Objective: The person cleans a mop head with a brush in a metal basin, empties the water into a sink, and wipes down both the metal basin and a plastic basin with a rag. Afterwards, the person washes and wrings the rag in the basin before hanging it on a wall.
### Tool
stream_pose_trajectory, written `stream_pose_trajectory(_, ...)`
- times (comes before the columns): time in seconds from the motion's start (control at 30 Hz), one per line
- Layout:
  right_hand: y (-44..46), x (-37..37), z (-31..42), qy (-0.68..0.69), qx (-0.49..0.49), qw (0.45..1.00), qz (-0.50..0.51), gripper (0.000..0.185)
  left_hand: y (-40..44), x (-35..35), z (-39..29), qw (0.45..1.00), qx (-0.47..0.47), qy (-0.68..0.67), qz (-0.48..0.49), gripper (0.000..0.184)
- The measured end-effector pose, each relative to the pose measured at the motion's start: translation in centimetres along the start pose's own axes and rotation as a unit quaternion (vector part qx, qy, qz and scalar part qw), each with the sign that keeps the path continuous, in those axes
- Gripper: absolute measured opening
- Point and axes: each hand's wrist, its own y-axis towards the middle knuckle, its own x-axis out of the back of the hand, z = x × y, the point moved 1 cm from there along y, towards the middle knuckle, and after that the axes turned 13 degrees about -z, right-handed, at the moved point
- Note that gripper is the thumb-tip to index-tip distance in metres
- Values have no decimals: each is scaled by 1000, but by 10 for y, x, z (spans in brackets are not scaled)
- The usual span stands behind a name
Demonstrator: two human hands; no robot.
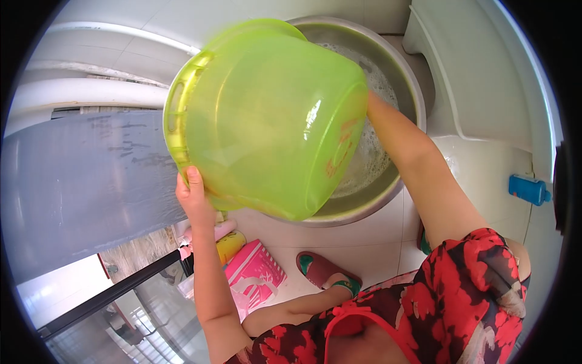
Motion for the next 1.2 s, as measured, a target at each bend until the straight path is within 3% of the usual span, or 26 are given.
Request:
stream_pose_trajectory(0.2,-21,-4,67,-133,106,985,19,41,-5,-9,-13,999,-30,22,23,29)
stream_pose_trajectory(0.37,-14,-8,106,-254,230,939,-26,43,-5,-21,-23,1000,-21,8,22,31)
stream_pose_trajectory(0.47,-51,-30,136,-282,193,934,-102,45,-6,-26,-31,999,-26,36,20,32)
stream_pose_trajectory(0.6,-96,-70,155,-354,241,894,-128,44,-8,-36,-40,999,-39,18,12,34)
stream_pose_trajectory(0.67,-108,-90,157,-529,477,685,-151,35,-8,-42,-48,999,-43,25,14,33)
stream_pose_trajectory(0.7,-117,-102,154,-531,477,684,-151,35,-9,-45,-51,999,-42,24,13,33)
stream_pose_trajectory(0.77,-138,-128,146,-607,573,529,-153,26,-9,-51,-57,999,-31,27,21,32)
stream_pose_trajectory(0.87,-147,-149,139,-573,627,520,-87,21,-12,-58,-65,998,-36,36,26,30)
stream_pose_trajectory(0.9,-136,-147,139,-528,688,485,-110,19,-12,-58,-66,998,-37,36,26,30)
stream_pose_trajectory(0.93,-124,-142,145,-528,688,486,-110,19,-14,-58,-66,998,-49,40,26,30)
stream_pose_trajectory(1.0,-111,-140,157,-532,612,568,-138,28,-14,-56,-64,997,-59,43,25,30)
stream_pose_trajectory(1.07,-112,-146,152,-534,629,544,-148,27,-9,-53,-57,997,-62,30,43,33)
stream_pose_trajectory(1.13,-122,-156,143,-565,655,487,-122,27,-9,-54,-55,996,-73,12,43,36)
stream_pose_trajectory(1.2,-137,-165,130,-569,650,489,-122,25,-12,-52,-55,996,-80,-3,41,39)
